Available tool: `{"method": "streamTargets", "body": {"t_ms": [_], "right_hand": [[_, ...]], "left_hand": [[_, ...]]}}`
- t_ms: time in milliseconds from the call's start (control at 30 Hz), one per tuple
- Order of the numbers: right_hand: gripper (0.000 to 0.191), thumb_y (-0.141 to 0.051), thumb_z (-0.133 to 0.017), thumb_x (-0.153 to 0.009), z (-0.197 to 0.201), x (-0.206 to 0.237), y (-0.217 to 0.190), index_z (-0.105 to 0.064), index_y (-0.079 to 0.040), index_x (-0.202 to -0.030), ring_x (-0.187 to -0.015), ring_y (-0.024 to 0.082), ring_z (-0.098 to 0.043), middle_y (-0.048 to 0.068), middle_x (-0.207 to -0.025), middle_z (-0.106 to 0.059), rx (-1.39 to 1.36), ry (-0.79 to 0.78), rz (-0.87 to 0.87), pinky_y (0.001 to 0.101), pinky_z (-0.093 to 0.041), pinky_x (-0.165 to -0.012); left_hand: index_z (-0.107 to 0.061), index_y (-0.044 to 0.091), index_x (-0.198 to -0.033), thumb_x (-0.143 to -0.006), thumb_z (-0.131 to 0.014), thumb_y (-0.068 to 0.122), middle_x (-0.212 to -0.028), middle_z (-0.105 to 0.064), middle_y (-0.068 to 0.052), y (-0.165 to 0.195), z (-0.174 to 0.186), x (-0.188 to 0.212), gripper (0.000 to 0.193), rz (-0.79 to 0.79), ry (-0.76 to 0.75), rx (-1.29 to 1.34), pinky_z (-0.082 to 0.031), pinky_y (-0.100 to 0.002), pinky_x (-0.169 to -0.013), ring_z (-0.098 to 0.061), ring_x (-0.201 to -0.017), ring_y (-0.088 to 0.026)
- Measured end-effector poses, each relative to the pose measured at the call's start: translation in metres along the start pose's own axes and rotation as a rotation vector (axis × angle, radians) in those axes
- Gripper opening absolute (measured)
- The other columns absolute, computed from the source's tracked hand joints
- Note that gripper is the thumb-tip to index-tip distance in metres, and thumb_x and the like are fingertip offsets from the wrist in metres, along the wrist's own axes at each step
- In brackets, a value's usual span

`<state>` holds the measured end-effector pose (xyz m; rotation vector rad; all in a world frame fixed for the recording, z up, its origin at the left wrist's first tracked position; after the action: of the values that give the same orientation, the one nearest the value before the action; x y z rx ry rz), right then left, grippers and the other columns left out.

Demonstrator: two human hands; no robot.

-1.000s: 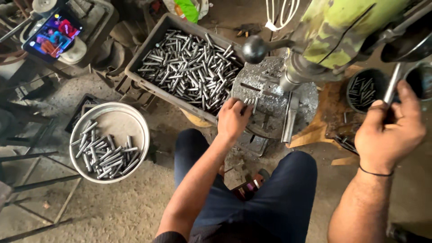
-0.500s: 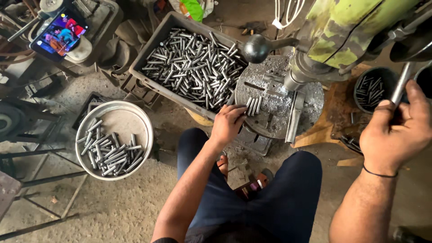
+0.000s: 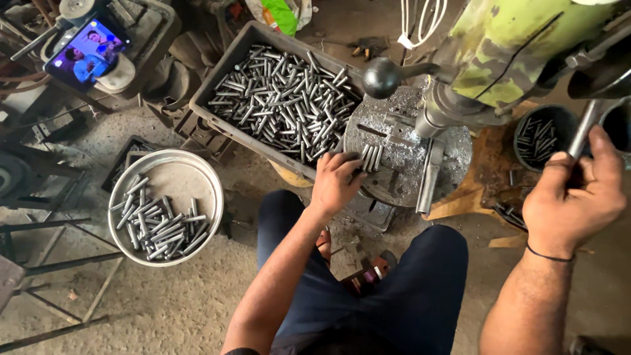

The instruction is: The person sits at a bench drill press, places cylindrical metal pins into the fixture under the bit, and operates the machine to drill them. They use a hand tool to reposition or finish pieces, then move completed pins into a tray and a large crate of finished pins.

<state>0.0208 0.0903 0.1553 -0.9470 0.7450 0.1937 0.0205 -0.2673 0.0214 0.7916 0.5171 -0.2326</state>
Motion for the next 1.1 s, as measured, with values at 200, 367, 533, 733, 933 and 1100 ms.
{"method": "streamTargets", "body": {"t_ms": [200,367,533,733,933,1100], "right_hand": [[0.041,0.018,-0.048,-0.108,-0.001,0.0,0.005,-0.049,0.017,-0.149,-0.093,0.015,-0.065,0.021,-0.115,-0.07,0.008,-0.009,0.043,0.0247,-0.055,-0.084],[0.043,0.018,-0.048,-0.106,0.0,0.004,0.012,-0.05,0.016,-0.149,-0.092,0.015,-0.065,0.021,-0.115,-0.07,0.018,-0.005,0.051,0.0248,-0.055,-0.083],[0.04,0.019,-0.05,-0.109,-0.002,0.002,0.011,-0.05,0.017,-0.149,-0.086,0.015,-0.063,0.021,-0.11,-0.07,0.005,0.003,0.043,0.024,-0.052,-0.077],[0.044,0.017,-0.047,-0.104,-0.003,0.002,0.013,-0.05,0.015,-0.148,-0.078,0.013,-0.059,0.016,-0.101,-0.069,0.042,0.005,0.044,0.0242,-0.049,-0.073],[0.021,0.006,-0.051,-0.11,-0.002,0.013,0.055,-0.057,0.013,-0.129,-0.076,0.016,-0.057,0.012,-0.09,-0.064,0.097,0.048,-0.029,0.0288,-0.044,-0.07],[0.023,-0.004,-0.051,-0.117,-0.002,0.023,0.09,-0.065,0.011,-0.106,-0.082,0.022,-0.064,0.014,-0.095,-0.07,0.289,0.023,0.011,0.0326,-0.048,-0.073]], "left_hand": [[-0.078,0.013,-0.108,-0.084,-0.08,0.02,-0.12,-0.071,-0.001,-0.001,-0.004,-0.006,0.024,0.001,-0.037,-0.016,-0.044,-0.041,-0.095,-0.058,-0.108,-0.026],[-0.077,0.012,-0.108,-0.083,-0.08,0.02,-0.123,-0.07,-0.003,0.006,0.004,-0.006,0.027,-0.034,-0.001,-0.01,-0.043,-0.041,-0.099,-0.058,-0.114,-0.027],[-0.076,0.012,-0.108,-0.082,-0.081,0.021,-0.124,-0.07,-0.005,0.017,0.004,-0.013,0.028,-0.035,0.017,-0.018,-0.042,-0.043,-0.099,-0.058,-0.119,-0.029],[-0.071,0.011,-0.113,-0.079,-0.082,0.03,-0.131,-0.066,-0.012,0.034,-0.02,-0.039,0.041,0.017,-0.041,-0.088,-0.038,-0.048,-0.109,-0.053,-0.13,-0.033],[-0.059,0.006,-0.122,-0.073,-0.083,0.037,-0.14,-0.059,-0.02,0.042,-0.049,-0.056,0.063,0.125,-0.243,-0.111,-0.032,-0.053,-0.113,-0.044,-0.139,-0.04],[-0.057,0.006,-0.126,-0.075,-0.082,0.034,-0.145,-0.059,-0.019,0.045,-0.061,-0.055,0.063,0.114,-0.234,-0.166,-0.032,-0.054,-0.118,-0.045,-0.144,-0.038]]}}
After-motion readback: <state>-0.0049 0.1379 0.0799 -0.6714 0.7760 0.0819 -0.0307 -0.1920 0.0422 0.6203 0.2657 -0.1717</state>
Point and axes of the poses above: each hand's wrist, its own x-axis away from the middle knuckle, its own z-axis out of the back of the hand, y = z × x, the point moved 6 cm from there along -x, towards the middle knuckle
